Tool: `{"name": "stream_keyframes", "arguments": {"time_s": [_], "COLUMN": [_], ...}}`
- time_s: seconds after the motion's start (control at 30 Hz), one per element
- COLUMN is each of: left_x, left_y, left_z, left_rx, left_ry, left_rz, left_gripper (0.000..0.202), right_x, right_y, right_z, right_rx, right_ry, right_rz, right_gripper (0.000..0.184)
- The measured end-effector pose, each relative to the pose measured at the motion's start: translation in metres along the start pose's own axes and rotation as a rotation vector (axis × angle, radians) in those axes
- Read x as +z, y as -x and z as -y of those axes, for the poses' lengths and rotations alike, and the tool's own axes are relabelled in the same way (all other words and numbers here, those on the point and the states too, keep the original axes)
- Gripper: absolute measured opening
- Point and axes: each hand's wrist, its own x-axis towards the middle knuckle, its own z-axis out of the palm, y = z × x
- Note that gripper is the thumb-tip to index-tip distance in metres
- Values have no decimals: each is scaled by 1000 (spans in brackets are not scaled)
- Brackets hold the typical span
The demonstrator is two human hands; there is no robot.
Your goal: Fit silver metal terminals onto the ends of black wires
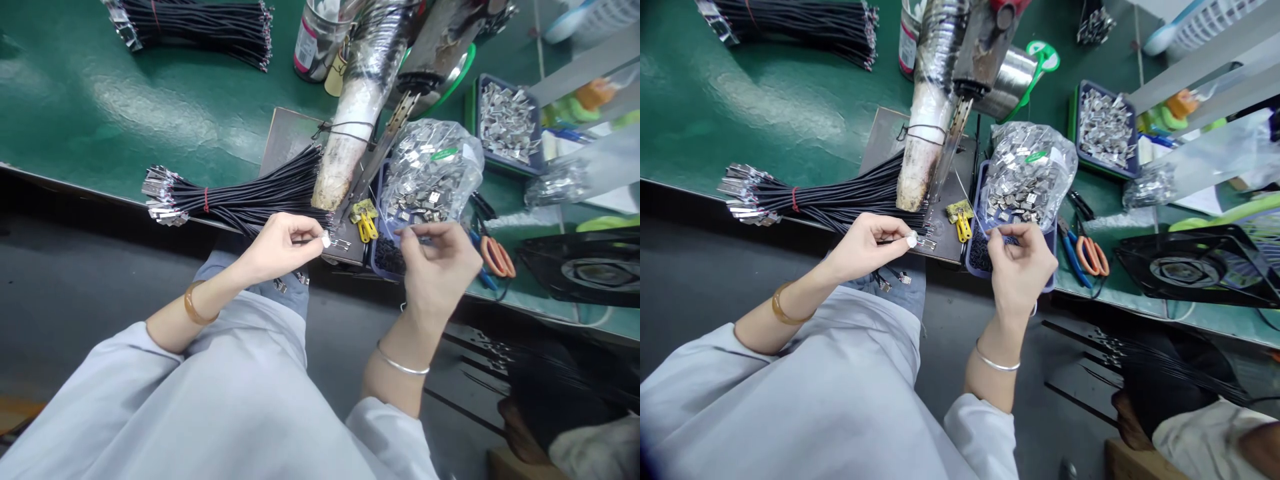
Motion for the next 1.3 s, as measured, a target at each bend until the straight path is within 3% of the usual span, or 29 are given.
{"name": "stream_keyframes", "arguments": {"time_s": [0.07, 0.13, 0.2, 0.3, 0.4, 0.53, 0.67, 0.77, 0.9, 1.07, 1.3], "left_x": [2, 4, 7, 11, 13, 11, 7, 5, 6, 7, 8], "left_y": [1, 2, 3, 5, 6, 7, 9, 9, 9, 8, 8], "left_z": [1, 2, 3, 6, 8, 11, 11, 11, 10, 10, 11], "left_rx": [-4, -16, -23, 0, 57, 166, 208, 182, 147, 149, 157], "left_ry": [-26, -36, -37, -71, -170, -304, -254, -185, -199, -222, -249], "left_rz": [-18, -45, -70, -108, -134, -118, -47, -38, -72, -69, -74], "left_gripper": [17, 16, 14, 15, 15, 15, 13, 13, 12, 12, 12], "right_x": [3, 8, 17, 32, 41, 42, 44, 46, 44, 42, 43], "right_y": [19, 36, 49, 62, 66, 63, 59, 60, 62, 63, 64], "right_z": [10, 20, 26, 28, 26, 28, 25, 21, 20, 25, 28], "right_rx": [-4, 6, 23, 17, -30, -21, 124, 206, 165, 48, 7], "right_ry": [-177, -271, -293, -238, -165, -146, -439, -579, -479, -356, -227], "right_rz": [-6, 102, 197, 182, 136, 179, 313, 300, 217, 177, 167], "right_gripper": [13, 10, 7, 9, 11, 12, 15, 20, 19, 18, 23]}}
